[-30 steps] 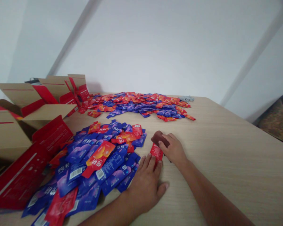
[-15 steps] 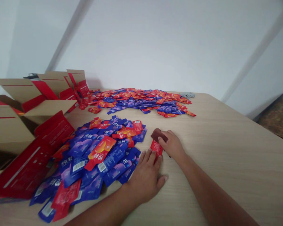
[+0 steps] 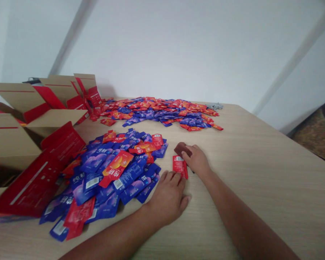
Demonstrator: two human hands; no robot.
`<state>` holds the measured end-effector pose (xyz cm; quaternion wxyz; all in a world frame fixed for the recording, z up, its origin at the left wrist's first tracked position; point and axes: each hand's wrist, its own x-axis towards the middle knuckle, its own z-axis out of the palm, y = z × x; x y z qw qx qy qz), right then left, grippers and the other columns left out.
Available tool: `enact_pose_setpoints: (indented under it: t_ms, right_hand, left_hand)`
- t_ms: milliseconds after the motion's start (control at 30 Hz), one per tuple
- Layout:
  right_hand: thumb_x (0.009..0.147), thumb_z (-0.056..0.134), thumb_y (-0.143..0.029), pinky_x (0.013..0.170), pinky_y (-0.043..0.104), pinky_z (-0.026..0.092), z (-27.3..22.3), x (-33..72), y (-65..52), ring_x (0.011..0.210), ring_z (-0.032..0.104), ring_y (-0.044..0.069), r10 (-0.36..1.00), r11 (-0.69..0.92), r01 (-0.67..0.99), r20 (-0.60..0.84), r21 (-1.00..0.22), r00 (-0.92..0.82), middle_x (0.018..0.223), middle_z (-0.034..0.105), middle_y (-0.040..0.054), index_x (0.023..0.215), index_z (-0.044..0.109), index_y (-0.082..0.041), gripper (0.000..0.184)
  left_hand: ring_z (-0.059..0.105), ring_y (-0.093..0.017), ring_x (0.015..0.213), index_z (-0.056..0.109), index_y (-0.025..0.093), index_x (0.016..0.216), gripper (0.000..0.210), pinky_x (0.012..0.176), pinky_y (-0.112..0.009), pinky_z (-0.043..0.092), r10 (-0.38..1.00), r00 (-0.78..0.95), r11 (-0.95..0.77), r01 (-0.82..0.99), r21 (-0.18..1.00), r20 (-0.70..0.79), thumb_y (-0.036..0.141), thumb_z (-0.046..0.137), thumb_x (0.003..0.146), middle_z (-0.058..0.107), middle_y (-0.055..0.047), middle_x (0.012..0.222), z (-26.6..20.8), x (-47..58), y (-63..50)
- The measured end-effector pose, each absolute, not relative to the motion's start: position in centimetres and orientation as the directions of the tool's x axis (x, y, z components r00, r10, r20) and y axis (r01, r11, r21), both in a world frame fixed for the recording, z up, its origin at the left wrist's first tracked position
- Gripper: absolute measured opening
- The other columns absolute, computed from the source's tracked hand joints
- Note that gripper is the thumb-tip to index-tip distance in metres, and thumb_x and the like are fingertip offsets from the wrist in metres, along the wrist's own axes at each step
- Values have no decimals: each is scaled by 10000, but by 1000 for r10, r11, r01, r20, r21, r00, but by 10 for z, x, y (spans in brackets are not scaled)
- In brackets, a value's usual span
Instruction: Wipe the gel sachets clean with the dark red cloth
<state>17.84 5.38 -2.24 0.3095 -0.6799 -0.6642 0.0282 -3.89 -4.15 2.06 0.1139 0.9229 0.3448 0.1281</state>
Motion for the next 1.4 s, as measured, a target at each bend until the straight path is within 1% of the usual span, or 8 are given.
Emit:
enact_pose_setpoints:
  t_ms: [133, 233, 400, 533, 633, 767, 1033, 1400]
  right_hand:
    - [961, 628, -364, 899, 338, 487, -21, 184, 57, 987, 673, 242, 915, 73, 822, 367, -565, 170, 1068, 741, 95, 1157, 762, -196, 291]
    - [947, 616, -383, 831, 337, 507, -17, 186, 56, 901, 693, 233, 929, 62, 707, 299, -704, 217, 988, 773, 67, 1084, 776, -199, 280]
    - [908, 656, -415, 769, 323, 540, -12, 188, 32, 855, 724, 227, 985, 89, 497, 150, -863, 85, 964, 800, 29, 1102, 788, -203, 316]
    - [901, 670, -458, 775, 330, 564, -17, 191, 11, 868, 727, 233, 973, 74, 384, 150, -920, 173, 995, 801, 29, 1177, 768, -193, 395]
    - [896, 666, -455, 809, 353, 561, -16, 194, 5, 884, 722, 242, 947, 79, 449, 207, -890, 245, 1010, 796, 42, 1165, 772, -195, 389]
    - [904, 663, -427, 911, 387, 537, -1, 193, 1, 986, 704, 256, 893, 151, 586, 364, -796, 265, 1104, 771, 66, 1174, 755, -207, 361]
    - [882, 691, -249, 938, 350, 494, 12, 165, -20, 1041, 664, 241, 944, 323, 768, 242, -553, -224, 1162, 714, 81, 1239, 707, -229, 358]
    - [941, 680, -322, 861, 343, 472, -11, 196, 4, 1013, 663, 258, 960, 30, 907, 265, -421, 91, 1174, 679, 109, 1217, 715, -220, 296]
  left_hand:
    - [614, -285, 1193, 658, 205, 1289, 300, 1074, -460, 502, 624, 757, -764, 538, 357, 195, 270, 524, 1028, 686, -110, 1269, 15, -37, -40]
    - [576, -252, 1335, 615, 200, 1390, 456, 1171, -420, 451, 613, 746, -776, 506, 376, 262, 84, 480, 970, 639, -109, 1437, 2, -36, -29]
    - [308, -305, 1593, 507, 181, 1526, 599, 1308, -533, 263, 645, 719, -763, 587, 272, 257, 77, 488, 937, 456, -124, 1656, -7, -37, -12]
    - [326, -319, 1569, 578, 185, 1443, 501, 1308, -540, 234, 638, 734, -770, 599, 221, 233, 149, 532, 946, 565, -135, 1520, 6, -39, -14]
    - [538, -331, 1352, 686, 192, 1239, 294, 1212, -550, 363, 674, 712, -739, 647, 188, 199, 280, 536, 1002, 660, -144, 1286, 18, -38, -20]
    - [607, -335, 1119, 717, 190, 1158, 352, 960, -519, 503, 748, 636, -664, 728, 170, 190, 458, 533, 1022, 670, -147, 1178, 24, -36, -25]
    - [605, -303, 1043, 743, 160, 1011, 296, 930, -477, 483, 733, 657, -681, 704, 201, 178, 320, 495, 1039, 720, -137, 1049, 17, -41, -31]
    - [577, -327, 1116, 720, 187, 1058, 239, 951, -485, 464, 755, 635, -655, 725, 212, 162, 379, 597, 987, 678, -140, 1131, 22, -43, -34]
